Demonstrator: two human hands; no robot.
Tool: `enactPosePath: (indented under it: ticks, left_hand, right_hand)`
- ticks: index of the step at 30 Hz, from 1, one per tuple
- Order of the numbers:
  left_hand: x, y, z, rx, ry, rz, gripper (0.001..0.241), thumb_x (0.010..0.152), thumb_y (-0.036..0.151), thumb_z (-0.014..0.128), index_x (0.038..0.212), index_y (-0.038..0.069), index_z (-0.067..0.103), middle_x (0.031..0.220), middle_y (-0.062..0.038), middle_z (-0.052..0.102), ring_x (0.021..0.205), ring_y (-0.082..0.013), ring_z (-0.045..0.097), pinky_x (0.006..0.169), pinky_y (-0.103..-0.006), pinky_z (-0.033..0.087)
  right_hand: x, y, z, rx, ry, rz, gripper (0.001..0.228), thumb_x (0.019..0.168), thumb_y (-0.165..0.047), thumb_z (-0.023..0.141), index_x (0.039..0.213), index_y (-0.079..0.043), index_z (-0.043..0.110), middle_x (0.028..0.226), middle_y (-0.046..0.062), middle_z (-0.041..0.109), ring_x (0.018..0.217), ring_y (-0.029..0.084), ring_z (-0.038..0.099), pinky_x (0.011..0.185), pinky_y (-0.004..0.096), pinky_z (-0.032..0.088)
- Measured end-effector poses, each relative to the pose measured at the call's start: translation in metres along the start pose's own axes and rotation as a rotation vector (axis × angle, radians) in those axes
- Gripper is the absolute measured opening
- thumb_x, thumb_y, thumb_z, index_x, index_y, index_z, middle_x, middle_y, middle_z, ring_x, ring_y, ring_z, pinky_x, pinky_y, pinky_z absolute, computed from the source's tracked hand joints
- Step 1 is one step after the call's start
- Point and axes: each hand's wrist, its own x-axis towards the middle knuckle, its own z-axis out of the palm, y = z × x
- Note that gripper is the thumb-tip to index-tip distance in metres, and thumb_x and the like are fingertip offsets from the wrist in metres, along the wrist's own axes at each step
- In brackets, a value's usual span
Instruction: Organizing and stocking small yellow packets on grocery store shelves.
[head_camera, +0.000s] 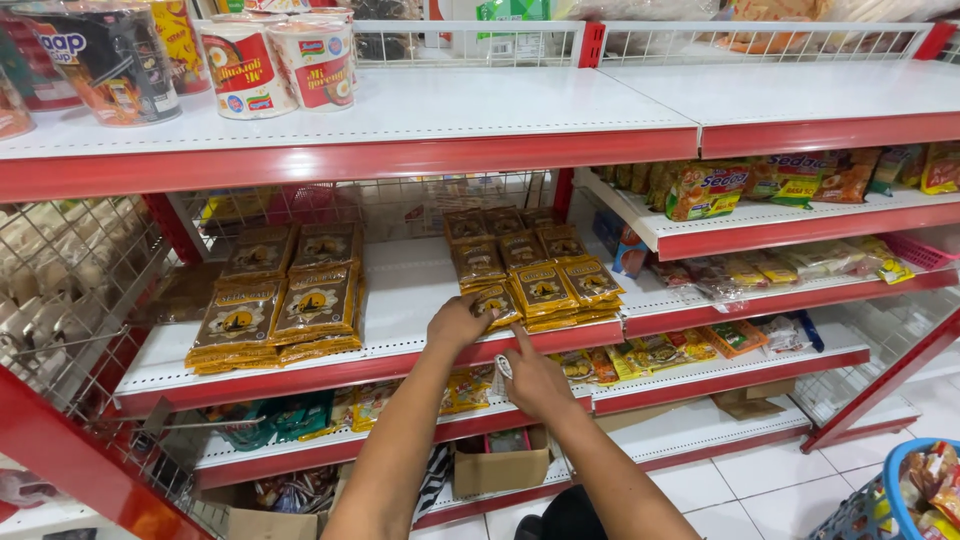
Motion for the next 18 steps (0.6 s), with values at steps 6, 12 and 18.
enactPosePath:
  ticks: [6, 12, 18]
  left_hand:
    - [0.008, -0.009, 0.006, 0.007, 0.001, 0.041, 0.074, 0.084, 0.064, 0.066, 0.142, 0.017, 0.059, 0.130, -0.014, 0.067, 0.122, -0.0326, 0.063, 0.101, -0.0442, 0.052]
    - [0.010, -0.013, 0.008, 0.017, 0.004, 0.099, 0.074, 0.084, 0.065, 0.065, 0.142, 0.018, 0.060, 0.132, -0.015, 0.066, 0.125, -0.0330, 0.061, 0.103, -0.0440, 0.051]
    - [0.003, -0.007, 0.003, -0.002, -0.013, 0.056, 0.074, 0.083, 0.064, 0.064, 0.143, 0.021, 0.058, 0.137, -0.012, 0.063, 0.128, -0.0317, 0.059, 0.105, -0.0434, 0.049]
  right_hand:
    - [0.002, -0.001, 0.001, 0.032, 0.045, -0.046, 0.040, 0.081, -0.018, 0.070, 0.117, -0.004, 0.059, 0.156, 0.021, 0.035, 0.107, 0.044, 0.066, 0.091, 0.054, 0.053]
    - [-0.007, -0.005, 0.004, 0.016, 0.000, -0.038, 0.047, 0.082, -0.019, 0.071, 0.125, -0.006, 0.058, 0.158, 0.020, 0.032, 0.106, 0.042, 0.067, 0.092, 0.054, 0.053]
    - [0.002, -0.005, -0.005, -0.007, -0.096, 0.097, 0.045, 0.082, -0.020, 0.071, 0.124, -0.011, 0.057, 0.165, 0.020, 0.023, 0.107, 0.044, 0.065, 0.094, 0.053, 0.052]
